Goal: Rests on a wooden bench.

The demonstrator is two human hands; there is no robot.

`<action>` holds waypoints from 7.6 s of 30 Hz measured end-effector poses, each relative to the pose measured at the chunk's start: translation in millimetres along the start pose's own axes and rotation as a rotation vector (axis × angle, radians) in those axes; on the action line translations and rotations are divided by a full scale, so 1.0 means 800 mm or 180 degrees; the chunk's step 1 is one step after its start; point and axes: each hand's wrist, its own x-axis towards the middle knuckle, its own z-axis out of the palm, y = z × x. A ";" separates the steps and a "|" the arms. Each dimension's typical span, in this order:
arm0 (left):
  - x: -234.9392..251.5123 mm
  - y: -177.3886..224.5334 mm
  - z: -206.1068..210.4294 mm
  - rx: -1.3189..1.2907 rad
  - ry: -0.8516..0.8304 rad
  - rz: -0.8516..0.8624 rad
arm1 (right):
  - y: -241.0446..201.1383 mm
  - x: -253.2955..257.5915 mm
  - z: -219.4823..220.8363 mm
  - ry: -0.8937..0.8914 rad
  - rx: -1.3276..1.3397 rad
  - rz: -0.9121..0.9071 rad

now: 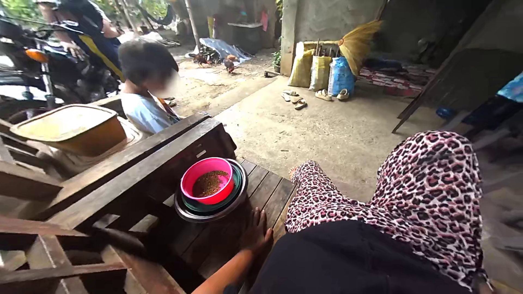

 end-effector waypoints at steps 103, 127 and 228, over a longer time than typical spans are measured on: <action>-0.003 0.005 -0.006 0.0022 0.0121 0.0050 | 0.088 0.071 -0.031 -0.0280 -0.0389 -0.0518; -0.003 0.004 -0.003 0.0078 0.0141 0.0040 | 0.089 0.070 -0.031 -0.0305 -0.0369 -0.0502; -0.003 0.003 -0.002 0.0009 0.0231 0.0106 | 0.088 0.070 -0.027 -0.0315 -0.0084 -0.0595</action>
